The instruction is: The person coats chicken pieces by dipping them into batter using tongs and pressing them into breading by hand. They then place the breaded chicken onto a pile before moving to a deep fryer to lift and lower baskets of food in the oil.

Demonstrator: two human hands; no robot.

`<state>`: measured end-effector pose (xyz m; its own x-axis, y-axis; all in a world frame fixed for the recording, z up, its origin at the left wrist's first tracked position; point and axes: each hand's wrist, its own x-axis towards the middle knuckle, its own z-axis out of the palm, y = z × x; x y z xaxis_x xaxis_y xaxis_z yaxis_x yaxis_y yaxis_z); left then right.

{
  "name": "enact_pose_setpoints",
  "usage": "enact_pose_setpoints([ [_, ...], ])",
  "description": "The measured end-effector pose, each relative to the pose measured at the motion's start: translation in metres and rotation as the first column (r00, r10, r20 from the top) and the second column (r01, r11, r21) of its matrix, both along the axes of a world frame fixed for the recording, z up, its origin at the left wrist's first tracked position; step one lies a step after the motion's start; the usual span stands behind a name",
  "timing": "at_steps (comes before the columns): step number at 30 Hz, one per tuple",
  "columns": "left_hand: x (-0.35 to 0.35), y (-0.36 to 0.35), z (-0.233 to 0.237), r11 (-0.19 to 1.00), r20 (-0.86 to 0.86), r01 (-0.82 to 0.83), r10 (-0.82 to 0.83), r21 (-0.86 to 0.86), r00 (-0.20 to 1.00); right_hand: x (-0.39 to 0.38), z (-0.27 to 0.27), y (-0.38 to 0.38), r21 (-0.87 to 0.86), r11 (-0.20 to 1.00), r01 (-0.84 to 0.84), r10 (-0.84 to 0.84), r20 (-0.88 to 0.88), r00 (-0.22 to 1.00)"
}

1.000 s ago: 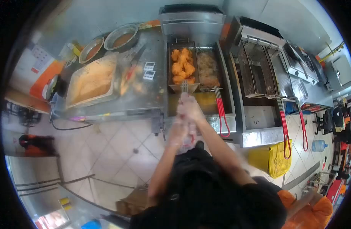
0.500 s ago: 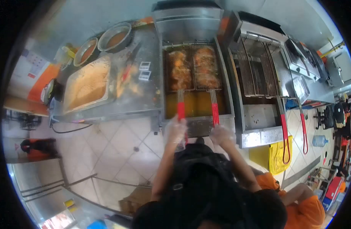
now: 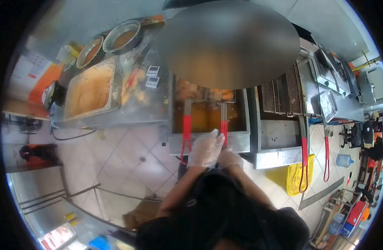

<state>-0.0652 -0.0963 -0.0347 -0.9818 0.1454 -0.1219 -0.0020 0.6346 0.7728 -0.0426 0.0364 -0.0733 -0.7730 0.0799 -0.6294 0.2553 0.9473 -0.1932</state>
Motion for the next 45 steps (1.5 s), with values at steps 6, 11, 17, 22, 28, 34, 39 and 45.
enact_pose_setpoints([
  [6, -0.015, 0.010, 0.012, 0.997, -0.018, -0.031, 0.030, -0.074, 0.999, -0.025, 0.068, 0.000, -0.100, 0.992, -0.083, 0.096, 0.143, 0.985],
  [11, -0.007, 0.007, -0.024, 0.978, 0.093, 0.038, -0.020, -0.205, 0.996, -0.005, -0.019, 0.026, -0.227, 0.934, -0.275, 0.308, 0.121, 0.944],
  [17, 0.003, 0.048, -0.014, 0.613, 0.730, -0.536, -0.101, 0.581, 0.676, -0.009, 0.016, 0.057, -0.040, 0.863, -0.504, 0.469, -0.308, 0.828],
  [22, -0.012, 0.055, -0.025, 0.539, 0.800, -0.662, -0.039, 0.521, 0.598, -0.057, 0.020, 0.060, -0.425, 0.822, -0.380, 0.093, -0.557, 0.825],
  [28, 0.012, 0.058, -0.078, 0.478, 0.739, -0.657, 0.024, 0.583, 0.673, -0.091, -0.053, 0.004, -0.717, 0.690, -0.100, -0.406, -0.498, 0.766],
  [34, 0.012, 0.008, -0.083, 0.846, 0.214, -0.007, -0.127, 0.533, 0.969, -0.099, -0.069, -0.020, -0.929, 0.366, 0.052, -0.541, -0.167, 0.825],
  [39, -0.003, -0.007, -0.150, 0.751, 0.569, -0.302, -0.118, 0.587, 0.814, -0.033, -0.062, -0.034, -0.855, 0.490, -0.170, -0.545, -0.453, 0.706],
  [45, 0.063, 0.011, -0.089, 0.780, 0.621, -0.274, -0.180, 0.563, 0.763, -0.029, -0.060, -0.017, -0.855, 0.494, -0.160, -0.398, -0.385, 0.833],
])
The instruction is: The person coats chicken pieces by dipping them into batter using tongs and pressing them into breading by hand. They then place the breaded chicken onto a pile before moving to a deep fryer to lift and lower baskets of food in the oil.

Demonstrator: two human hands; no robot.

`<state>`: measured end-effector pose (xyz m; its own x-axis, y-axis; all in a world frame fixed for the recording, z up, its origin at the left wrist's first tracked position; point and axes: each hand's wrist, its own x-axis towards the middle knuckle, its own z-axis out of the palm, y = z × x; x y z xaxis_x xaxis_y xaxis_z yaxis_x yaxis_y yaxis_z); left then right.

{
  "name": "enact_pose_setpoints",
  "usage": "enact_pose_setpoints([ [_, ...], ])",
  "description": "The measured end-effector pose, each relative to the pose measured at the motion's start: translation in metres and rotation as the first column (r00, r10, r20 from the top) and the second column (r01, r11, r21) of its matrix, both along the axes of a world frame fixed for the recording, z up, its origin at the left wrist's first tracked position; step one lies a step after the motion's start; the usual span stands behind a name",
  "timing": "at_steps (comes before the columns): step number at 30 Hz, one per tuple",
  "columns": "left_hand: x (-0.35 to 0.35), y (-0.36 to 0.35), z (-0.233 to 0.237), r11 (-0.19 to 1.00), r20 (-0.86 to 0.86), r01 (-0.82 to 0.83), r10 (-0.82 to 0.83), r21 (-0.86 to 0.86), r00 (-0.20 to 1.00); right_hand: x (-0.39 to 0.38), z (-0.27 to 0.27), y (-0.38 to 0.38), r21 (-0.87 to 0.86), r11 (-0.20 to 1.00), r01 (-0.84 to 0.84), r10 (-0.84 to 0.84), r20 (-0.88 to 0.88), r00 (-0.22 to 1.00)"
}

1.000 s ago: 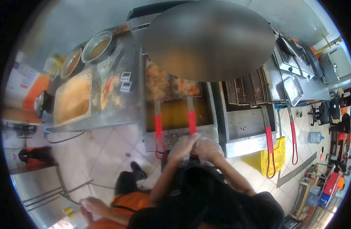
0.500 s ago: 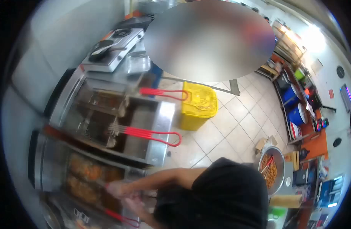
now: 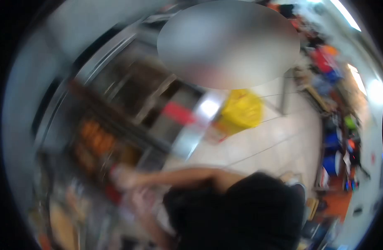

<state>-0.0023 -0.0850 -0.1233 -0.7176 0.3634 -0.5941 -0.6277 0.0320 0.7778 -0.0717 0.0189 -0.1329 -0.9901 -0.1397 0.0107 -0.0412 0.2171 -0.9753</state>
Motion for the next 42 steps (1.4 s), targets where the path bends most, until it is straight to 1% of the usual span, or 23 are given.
enact_pose_setpoints([
  [3, 0.018, 0.014, 0.029, 0.959, -0.153, -0.279, 0.269, -0.047, 0.951, 0.031, 0.039, 0.003, 0.014, 0.969, 0.246, -0.211, -0.470, 0.857],
  [7, 0.012, 0.008, 0.084, 0.975, 0.021, -0.085, 0.092, -0.205, 0.996, 0.013, 0.047, 0.039, 0.208, 0.976, -0.062, 0.073, -0.044, 0.996],
  [9, 0.010, 0.037, 0.103, 0.864, -0.603, -0.259, -0.063, -0.431, 0.795, 0.009, 0.051, 0.037, 0.373, 0.928, 0.007, 0.082, -0.222, 0.972],
  [11, 0.006, 0.038, 0.079, 0.745, -0.827, -0.467, -0.198, -0.475, 0.526, -0.016, 0.001, 0.033, 0.449, 0.886, 0.117, 0.065, -0.370, 0.927],
  [12, 0.003, 0.038, 0.066, 0.654, -0.881, -0.597, -0.277, -0.465, 0.383, -0.015, 0.017, 0.041, 0.224, 0.972, -0.077, 0.071, 0.033, 0.997],
  [13, -0.008, 0.035, 0.096, 0.870, -0.525, -0.176, -0.108, -0.461, 0.844, -0.015, 0.037, 0.048, -0.111, 0.994, 0.004, 0.053, 0.504, 0.862],
  [14, -0.024, 0.026, 0.132, 0.910, -0.200, 0.036, -0.130, -0.414, 0.971, -0.016, 0.057, 0.054, -0.179, 0.960, 0.215, 0.015, 0.800, 0.600],
  [15, -0.010, 0.029, 0.119, 0.906, -0.327, -0.055, -0.095, -0.421, 0.940, -0.003, 0.075, 0.043, -0.013, 1.000, -0.014, 0.019, 0.549, 0.835],
  [17, -0.007, 0.034, 0.098, 0.867, -0.679, -0.305, -0.051, -0.393, 0.732, 0.003, 0.076, 0.036, 0.136, 0.990, -0.041, 0.003, 0.271, 0.963],
  [20, 0.011, 0.024, 0.168, 0.891, -0.042, 0.122, -0.155, -0.437, 0.987, 0.075, 0.058, 0.034, 0.394, 0.913, -0.103, 0.096, 0.038, 0.995],
  [22, 0.017, 0.024, 0.114, 0.668, -0.281, 0.046, -0.374, -0.743, 0.884, 0.037, 0.071, 0.033, 0.454, 0.889, -0.062, 0.135, -0.131, 0.982],
  [23, 0.007, 0.059, 0.049, 0.628, -0.526, -0.477, 0.125, -0.614, 0.842, 0.009, 0.077, 0.030, 0.416, 0.909, -0.013, 0.099, -0.186, 0.977],
  [25, 0.027, 0.099, 0.006, 0.396, -0.626, -0.828, 0.542, -0.397, 0.560, -0.018, 0.030, 0.024, 0.244, 0.970, 0.020, 0.013, -0.131, 0.991],
  [26, 0.077, 0.091, 0.000, 0.452, -0.698, -0.769, 0.358, -0.452, 0.620, -0.009, 0.026, 0.026, -0.006, 0.997, -0.077, 0.076, 0.230, 0.970],
  [28, 0.102, 0.057, 0.011, 0.508, -0.818, -0.695, -0.030, -0.508, 0.575, 0.012, 0.027, 0.030, -0.319, 0.911, 0.262, 0.147, 0.843, 0.518],
  [29, 0.064, 0.042, 0.007, 0.535, -0.881, -0.705, -0.203, -0.466, 0.428, -0.006, 0.028, 0.023, -0.140, 0.979, 0.145, -0.084, 0.374, 0.924],
  [30, 0.049, 0.026, 0.002, 0.564, -0.887, -0.692, -0.374, -0.450, 0.272, 0.002, 0.025, 0.015, 0.077, 0.978, 0.196, -0.170, -0.261, 0.950],
  [32, 0.041, 0.017, 0.025, 0.879, -0.497, -0.193, -0.056, -0.436, 0.866, 0.028, 0.008, 0.021, 0.264, 0.899, 0.348, -0.048, -0.732, 0.679],
  [33, 0.037, 0.012, 0.037, 0.913, -0.140, -0.066, 0.010, -0.402, 0.990, 0.048, -0.004, 0.019, 0.305, 0.918, 0.252, -0.005, -0.628, 0.778],
  [34, 0.038, 0.012, 0.101, 0.869, 0.007, 0.216, -0.238, -0.444, 0.971, 0.054, -0.014, 0.019, 0.323, 0.933, 0.159, 0.041, -0.533, 0.845],
  [36, -0.004, 0.018, 0.145, 0.785, 0.042, 0.424, -0.456, -0.452, 0.889, 0.025, -0.052, 0.025, 0.855, 0.518, -0.004, 0.427, -0.255, 0.867],
  [39, 0.017, 0.020, 0.119, 0.855, -0.107, 0.207, -0.289, -0.477, 0.951, 0.007, -0.031, 0.019, 0.299, 0.948, 0.106, 0.093, -0.581, 0.808],
  [42, 0.044, 0.018, 0.103, 0.866, -0.229, -0.020, -0.110, -0.500, 0.967, 0.031, 0.004, 0.029, 0.381, 0.925, 0.008, 0.101, -0.266, 0.959],
])
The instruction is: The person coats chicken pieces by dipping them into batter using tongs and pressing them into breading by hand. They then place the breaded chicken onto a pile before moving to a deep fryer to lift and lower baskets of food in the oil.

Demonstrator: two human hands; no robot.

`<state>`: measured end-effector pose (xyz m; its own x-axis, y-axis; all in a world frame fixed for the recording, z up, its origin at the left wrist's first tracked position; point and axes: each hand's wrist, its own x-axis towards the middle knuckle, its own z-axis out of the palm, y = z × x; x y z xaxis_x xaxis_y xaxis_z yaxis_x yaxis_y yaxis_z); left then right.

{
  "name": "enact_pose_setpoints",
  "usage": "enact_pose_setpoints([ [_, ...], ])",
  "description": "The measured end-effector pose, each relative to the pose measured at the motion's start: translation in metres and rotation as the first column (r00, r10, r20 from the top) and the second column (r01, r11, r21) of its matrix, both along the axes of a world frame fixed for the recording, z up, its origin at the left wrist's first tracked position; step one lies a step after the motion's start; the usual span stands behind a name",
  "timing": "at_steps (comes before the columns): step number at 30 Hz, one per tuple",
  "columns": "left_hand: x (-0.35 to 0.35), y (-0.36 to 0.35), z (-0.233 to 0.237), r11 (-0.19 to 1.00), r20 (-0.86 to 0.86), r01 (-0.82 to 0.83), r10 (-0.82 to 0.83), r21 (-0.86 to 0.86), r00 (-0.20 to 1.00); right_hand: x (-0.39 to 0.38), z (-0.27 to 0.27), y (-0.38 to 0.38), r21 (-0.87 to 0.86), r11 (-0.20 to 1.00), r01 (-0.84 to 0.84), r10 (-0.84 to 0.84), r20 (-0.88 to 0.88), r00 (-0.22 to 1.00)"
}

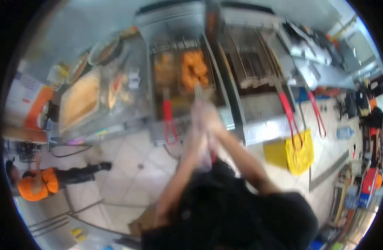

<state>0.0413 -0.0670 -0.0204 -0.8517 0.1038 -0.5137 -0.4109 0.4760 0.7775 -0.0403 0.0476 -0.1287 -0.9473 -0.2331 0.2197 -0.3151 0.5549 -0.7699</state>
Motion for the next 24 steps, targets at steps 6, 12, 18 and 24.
enact_pose_setpoints([
  [6, -0.010, -0.006, 0.002, 0.946, 0.247, 0.323, -0.308, -0.020, 0.919, 0.002, -0.045, 0.002, -0.253, 0.967, -0.001, 0.021, 0.074, 0.997],
  [12, 0.016, -0.010, -0.055, 0.942, -0.060, -0.028, 0.051, 0.335, 0.997, -0.036, -0.091, 0.008, -0.595, 0.801, -0.057, 0.159, 0.121, 0.980],
  [18, -0.035, 0.006, -0.044, 0.669, 0.124, -0.173, 0.121, 0.722, 0.985, -0.037, 0.016, -0.013, -0.680, 0.552, 0.482, 0.116, 0.635, 0.763],
  [24, -0.090, 0.008, -0.161, 0.831, -0.017, -0.133, 0.169, 0.541, 0.986, -0.033, -0.003, 0.015, 0.112, 0.869, 0.482, -0.488, 0.025, 0.873],
])
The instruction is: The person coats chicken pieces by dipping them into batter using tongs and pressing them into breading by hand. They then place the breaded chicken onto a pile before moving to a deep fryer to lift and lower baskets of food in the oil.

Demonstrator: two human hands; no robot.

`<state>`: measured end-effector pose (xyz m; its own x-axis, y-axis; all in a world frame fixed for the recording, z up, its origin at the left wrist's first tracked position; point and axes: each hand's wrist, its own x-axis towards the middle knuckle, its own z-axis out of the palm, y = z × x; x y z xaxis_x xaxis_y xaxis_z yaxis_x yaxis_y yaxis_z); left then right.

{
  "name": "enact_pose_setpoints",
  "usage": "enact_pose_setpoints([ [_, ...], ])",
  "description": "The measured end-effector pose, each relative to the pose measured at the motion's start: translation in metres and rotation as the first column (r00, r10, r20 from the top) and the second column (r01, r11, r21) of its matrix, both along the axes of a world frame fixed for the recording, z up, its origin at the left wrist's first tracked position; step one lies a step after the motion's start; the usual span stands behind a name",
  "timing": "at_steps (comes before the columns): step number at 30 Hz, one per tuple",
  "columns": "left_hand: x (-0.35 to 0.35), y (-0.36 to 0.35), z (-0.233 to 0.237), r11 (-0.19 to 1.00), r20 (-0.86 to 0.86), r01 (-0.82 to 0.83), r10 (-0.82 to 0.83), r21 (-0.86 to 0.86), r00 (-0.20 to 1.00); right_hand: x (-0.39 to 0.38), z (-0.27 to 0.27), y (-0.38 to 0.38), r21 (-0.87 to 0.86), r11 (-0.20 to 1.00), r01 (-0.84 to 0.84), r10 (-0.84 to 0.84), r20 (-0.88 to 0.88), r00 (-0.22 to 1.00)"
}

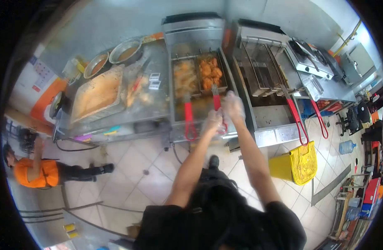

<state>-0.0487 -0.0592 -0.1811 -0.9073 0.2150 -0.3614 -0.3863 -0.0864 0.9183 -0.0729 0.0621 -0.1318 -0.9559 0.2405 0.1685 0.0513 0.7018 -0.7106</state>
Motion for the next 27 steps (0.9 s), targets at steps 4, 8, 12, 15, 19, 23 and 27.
enact_pose_setpoints([
  [4, 0.047, -0.007, 0.043, 0.724, -0.387, 0.014, -0.385, -0.690, 0.838, 0.085, 0.052, -0.008, -0.059, 0.909, 0.412, -0.414, -0.016, 0.910],
  [8, 0.160, -0.044, 0.121, 0.917, -0.526, 0.139, -0.333, -0.374, 0.783, 0.171, 0.022, -0.017, -0.337, 0.778, 0.530, -0.580, -0.064, 0.812],
  [12, 0.215, -0.082, 0.079, 0.885, -0.679, 0.429, -0.427, -0.180, 0.597, 0.250, -0.019, -0.084, -0.621, 0.584, 0.524, -0.730, -0.118, 0.673],
  [15, 0.231, -0.114, 0.110, 0.615, -0.196, 0.756, -0.789, -0.224, 0.583, 0.305, -0.028, -0.098, -0.560, 0.512, 0.652, -0.835, -0.144, 0.531],
  [19, 0.254, -0.121, 0.100, 0.453, -0.521, 0.834, -0.817, -0.316, 0.247, 0.370, -0.005, -0.116, -0.411, 0.407, 0.815, -0.907, -0.283, 0.311],
  [23, 0.258, -0.100, 0.094, 0.221, -0.684, 0.913, -0.725, -0.342, -0.081, 0.434, 0.012, -0.141, -0.431, 0.284, 0.857, -0.906, -0.413, 0.093],
  [27, 0.158, -0.046, 0.057, 0.749, -0.730, 0.154, -0.662, -0.644, 0.168, 0.526, 0.045, -0.191, -0.449, 0.231, 0.863, -0.839, -0.541, -0.057],
])
